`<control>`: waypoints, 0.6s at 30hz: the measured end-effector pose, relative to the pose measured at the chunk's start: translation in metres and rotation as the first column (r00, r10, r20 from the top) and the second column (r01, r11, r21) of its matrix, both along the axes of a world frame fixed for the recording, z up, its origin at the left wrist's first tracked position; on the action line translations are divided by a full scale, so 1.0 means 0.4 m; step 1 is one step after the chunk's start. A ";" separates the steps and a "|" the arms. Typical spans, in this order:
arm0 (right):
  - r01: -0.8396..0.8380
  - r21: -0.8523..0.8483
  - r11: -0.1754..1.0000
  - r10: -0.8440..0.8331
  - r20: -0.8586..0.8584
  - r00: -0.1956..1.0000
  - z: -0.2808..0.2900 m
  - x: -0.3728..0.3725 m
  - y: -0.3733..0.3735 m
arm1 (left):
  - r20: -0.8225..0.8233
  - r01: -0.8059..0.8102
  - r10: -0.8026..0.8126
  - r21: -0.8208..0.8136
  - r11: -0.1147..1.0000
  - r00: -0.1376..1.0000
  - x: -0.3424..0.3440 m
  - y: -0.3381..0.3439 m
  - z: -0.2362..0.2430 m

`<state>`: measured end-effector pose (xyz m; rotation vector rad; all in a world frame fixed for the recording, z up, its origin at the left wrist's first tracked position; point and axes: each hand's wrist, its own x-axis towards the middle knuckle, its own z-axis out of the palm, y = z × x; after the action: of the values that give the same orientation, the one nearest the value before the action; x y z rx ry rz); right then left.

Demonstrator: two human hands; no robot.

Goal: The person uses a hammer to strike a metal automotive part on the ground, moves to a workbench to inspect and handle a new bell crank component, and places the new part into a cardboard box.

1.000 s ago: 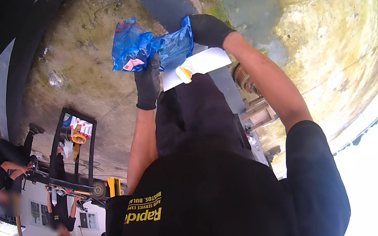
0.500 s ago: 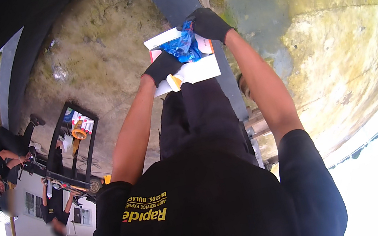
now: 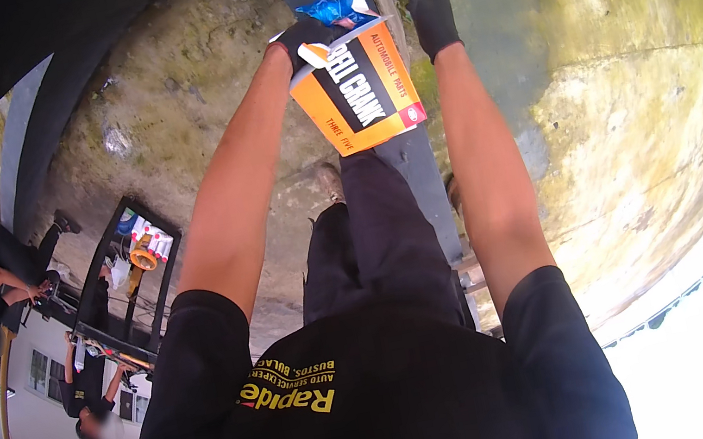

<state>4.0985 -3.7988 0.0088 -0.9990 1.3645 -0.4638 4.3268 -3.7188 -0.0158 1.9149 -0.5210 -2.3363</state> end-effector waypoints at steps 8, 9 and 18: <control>-0.286 -0.076 0.955 0.206 -0.524 0.827 0.046 -0.093 0.375 | 0.232 0.115 0.028 -0.578 0.808 0.972 0.125 0.044 -0.001; -0.218 -0.050 0.975 0.158 -0.534 0.831 0.029 -0.130 0.383 | 0.370 0.157 0.086 -0.578 0.801 0.925 0.159 0.011 0.078; -0.588 -0.132 0.798 0.138 -0.910 0.391 0.111 -0.097 0.357 | -0.107 -0.311 0.463 -0.865 0.393 0.880 0.436 0.341 0.903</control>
<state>4.0598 -3.6560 0.0531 -2.0908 1.8793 0.1938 4.5011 -3.5824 0.3455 1.4391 -0.9132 -1.1856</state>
